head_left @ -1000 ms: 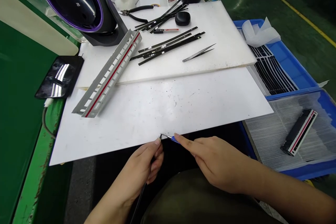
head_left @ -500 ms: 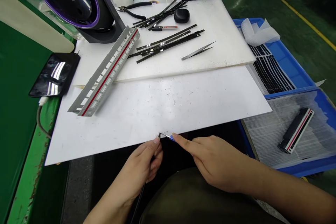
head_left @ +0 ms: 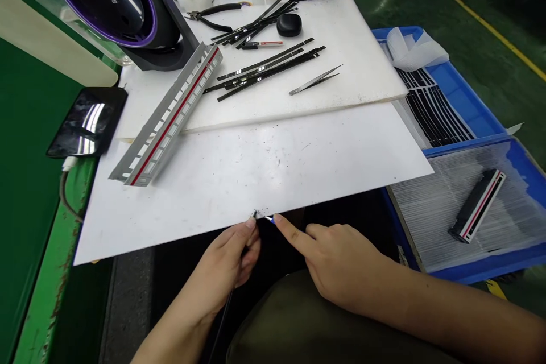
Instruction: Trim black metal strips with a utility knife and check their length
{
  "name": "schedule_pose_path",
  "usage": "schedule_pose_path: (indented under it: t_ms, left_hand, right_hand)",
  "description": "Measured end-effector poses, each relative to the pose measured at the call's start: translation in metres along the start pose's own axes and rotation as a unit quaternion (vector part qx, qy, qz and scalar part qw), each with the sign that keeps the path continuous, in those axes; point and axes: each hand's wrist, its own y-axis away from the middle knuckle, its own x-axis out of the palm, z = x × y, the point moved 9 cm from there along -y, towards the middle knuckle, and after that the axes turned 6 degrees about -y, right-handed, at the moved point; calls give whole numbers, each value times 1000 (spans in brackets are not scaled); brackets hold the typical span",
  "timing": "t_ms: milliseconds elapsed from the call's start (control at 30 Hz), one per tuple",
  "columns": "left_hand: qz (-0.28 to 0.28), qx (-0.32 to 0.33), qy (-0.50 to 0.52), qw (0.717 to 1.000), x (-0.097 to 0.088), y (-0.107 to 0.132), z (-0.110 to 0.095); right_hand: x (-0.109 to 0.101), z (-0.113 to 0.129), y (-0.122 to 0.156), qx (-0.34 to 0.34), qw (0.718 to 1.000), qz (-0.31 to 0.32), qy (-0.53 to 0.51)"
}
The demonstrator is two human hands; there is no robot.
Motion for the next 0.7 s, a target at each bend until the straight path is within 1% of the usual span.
schedule_pose_path:
  t_ms: [133, 367, 500, 700]
  left_hand:
    - [-2, 0, 2, 1000, -1, 1, -2]
    - [-1, -5, 0, 1000, -3, 3, -3]
    - [6, -3, 0, 1000, -3, 2, -4]
    - [10, -13, 5, 1000, -3, 3, -4]
  right_hand:
    - [-2, 0, 1, -2, 1000, -17, -6]
    - [-6, -8, 2, -10, 993, -27, -111]
    - [-6, -5, 2, -20, 988, -23, -150]
    - [-8, -4, 2, -23, 987, -18, -160]
